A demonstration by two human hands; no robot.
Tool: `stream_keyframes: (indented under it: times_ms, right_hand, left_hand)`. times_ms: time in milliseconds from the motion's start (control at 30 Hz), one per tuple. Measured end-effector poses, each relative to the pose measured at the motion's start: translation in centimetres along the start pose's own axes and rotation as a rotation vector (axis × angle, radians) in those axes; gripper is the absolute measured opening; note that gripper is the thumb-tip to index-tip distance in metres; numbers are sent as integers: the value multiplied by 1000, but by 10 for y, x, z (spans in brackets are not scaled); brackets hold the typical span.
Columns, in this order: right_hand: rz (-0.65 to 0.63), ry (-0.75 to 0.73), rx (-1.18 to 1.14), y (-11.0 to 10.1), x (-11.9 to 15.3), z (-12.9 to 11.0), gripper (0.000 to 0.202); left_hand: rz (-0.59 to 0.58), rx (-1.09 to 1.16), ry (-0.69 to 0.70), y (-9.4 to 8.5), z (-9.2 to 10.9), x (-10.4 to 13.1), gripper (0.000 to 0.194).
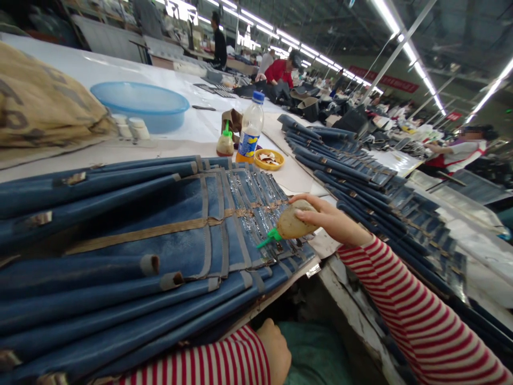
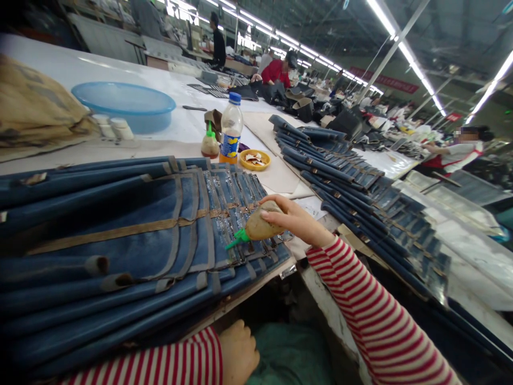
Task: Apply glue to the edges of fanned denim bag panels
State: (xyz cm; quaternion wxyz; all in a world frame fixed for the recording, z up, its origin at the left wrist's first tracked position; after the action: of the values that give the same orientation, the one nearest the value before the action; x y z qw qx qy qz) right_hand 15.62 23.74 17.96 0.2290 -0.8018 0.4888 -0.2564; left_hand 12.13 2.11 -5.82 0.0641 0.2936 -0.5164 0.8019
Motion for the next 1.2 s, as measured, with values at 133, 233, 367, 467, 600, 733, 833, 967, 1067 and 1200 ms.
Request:
stream_keyframes:
  times_ms: [133, 233, 367, 467, 600, 733, 833, 967, 1067, 1200]
  right_hand:
    - [40, -47, -54, 3, 3, -5, 40]
    - [5, -83, -51, 9, 7, -15, 39]
    - [-44, -76, -44, 17, 10, -22, 40]
    - [-61, -79, -45, 20, 10, -23, 39]
    - [-67, -88, -47, 22, 6, -22, 36]
    - [0, -118, -16, 22, -7, -20, 37]
    - [54, -152, -22, 22, -18, -18, 38]
    - [66, -191, -33, 20, -22, -19, 40]
    - [-4, -199, -9, 22, -17, -24, 39]
    - [-25, -209, 25, 23, -17, -27, 38]
  left_hand:
    - [32, 31, -31, 11, -5, -8, 16]
    - [48, 41, -34, 15, -5, -9, 18]
    - [48, 49, -34, 17, -5, -10, 16]
    - [45, 53, -35, 16, -4, -11, 15]
    - [32, 48, -34, 15, -3, -12, 13]
    - [29, 37, -31, 15, -3, -14, 11]
    - [33, 29, -36, 16, -3, -16, 12]
    - [42, 28, -36, 16, -4, -17, 13]
    - [38, 30, -18, 17, -3, -18, 11]
    - [24, 33, -9, 18, -2, -21, 10]
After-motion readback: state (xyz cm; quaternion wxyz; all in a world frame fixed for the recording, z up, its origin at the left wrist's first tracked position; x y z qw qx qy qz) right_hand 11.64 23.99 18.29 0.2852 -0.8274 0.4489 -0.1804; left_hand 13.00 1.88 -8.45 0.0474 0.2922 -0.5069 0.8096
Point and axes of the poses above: each hand's wrist, its own x-axis away from the middle knuckle, its own y-axis out of the palm, z = x × y, the point moved 10 cm from there along -x, towards the middle knuckle, and after that the axes turned 13 degrees about -z, right-handed, at the moved point
